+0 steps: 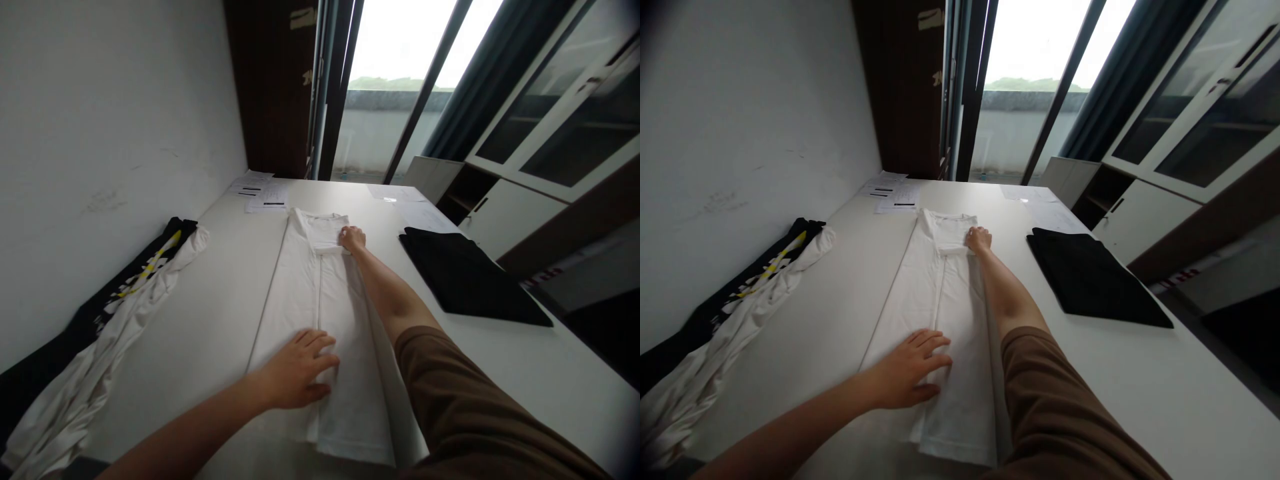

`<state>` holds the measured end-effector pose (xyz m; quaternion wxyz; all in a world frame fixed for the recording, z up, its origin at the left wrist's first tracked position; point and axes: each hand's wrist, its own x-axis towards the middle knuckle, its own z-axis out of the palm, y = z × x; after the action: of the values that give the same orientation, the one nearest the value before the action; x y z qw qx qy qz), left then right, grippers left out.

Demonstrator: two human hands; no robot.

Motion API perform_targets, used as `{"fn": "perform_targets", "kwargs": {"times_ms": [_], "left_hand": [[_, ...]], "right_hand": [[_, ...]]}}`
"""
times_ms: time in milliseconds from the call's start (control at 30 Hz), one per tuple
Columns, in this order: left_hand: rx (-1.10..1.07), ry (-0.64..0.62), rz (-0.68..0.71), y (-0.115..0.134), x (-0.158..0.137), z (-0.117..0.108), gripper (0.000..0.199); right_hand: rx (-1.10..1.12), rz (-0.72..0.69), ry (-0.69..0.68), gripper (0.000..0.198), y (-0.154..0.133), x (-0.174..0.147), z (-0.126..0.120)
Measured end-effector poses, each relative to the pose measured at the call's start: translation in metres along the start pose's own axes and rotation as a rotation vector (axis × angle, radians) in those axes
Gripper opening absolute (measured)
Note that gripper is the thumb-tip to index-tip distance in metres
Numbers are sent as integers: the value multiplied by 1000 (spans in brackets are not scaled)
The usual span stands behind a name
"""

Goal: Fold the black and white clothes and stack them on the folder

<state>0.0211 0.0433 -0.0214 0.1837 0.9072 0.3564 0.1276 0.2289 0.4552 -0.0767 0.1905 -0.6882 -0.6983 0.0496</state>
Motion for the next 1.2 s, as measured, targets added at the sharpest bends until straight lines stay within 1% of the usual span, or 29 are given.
{"fn": "perform_targets", "kwargs": {"times_ms": [67,133,233,333,400,433,500,567,667,733,800,867,933,1033,1100,1200], "left_hand": [[10,-24,23,-6,2,4,56],[22,-51,54,-11,2,6,59],[39,-99,124,-18,1,6,67],[40,-123,161,-21,1,4,72],[38,-118,168,-21,2,0,73],[39,-113,170,-21,3,-1,74],[49,-97,174,-22,4,-3,74],[81,-80,187,-25,6,0,72],[198,-25,239,-33,7,12,64],[314,56,275,-40,8,24,56],[421,158,296,-46,8,35,51],[491,249,311,-49,8,45,48],[518,306,314,-51,9,51,46],[515,321,298,-52,10,55,46],[506,308,297,-52,10,56,47],[498,308,305,-54,10,58,49]], "right_hand": [[25,-26,-9,34,1,4,5],[29,-7,16,37,3,9,10],[-25,10,14,44,6,18,17],[-65,-21,36,42,-1,31,22],[-49,-94,50,39,-16,42,26],[-20,-143,34,39,-28,49,29],[88,-240,-34,39,-58,63,35],[232,-294,-111,39,-92,78,41],[407,-278,-167,41,-139,98,51],[451,-240,-203,47,-159,110,57],[424,-214,-254,55,-170,119,64],[355,-204,-296,58,-174,128,70],[292,-221,-273,60,-177,135,75],[253,-291,-226,60,-182,142,78],[307,-295,-284,50,-186,145,77],[488,-244,-406,35,-189,148,72]]}}
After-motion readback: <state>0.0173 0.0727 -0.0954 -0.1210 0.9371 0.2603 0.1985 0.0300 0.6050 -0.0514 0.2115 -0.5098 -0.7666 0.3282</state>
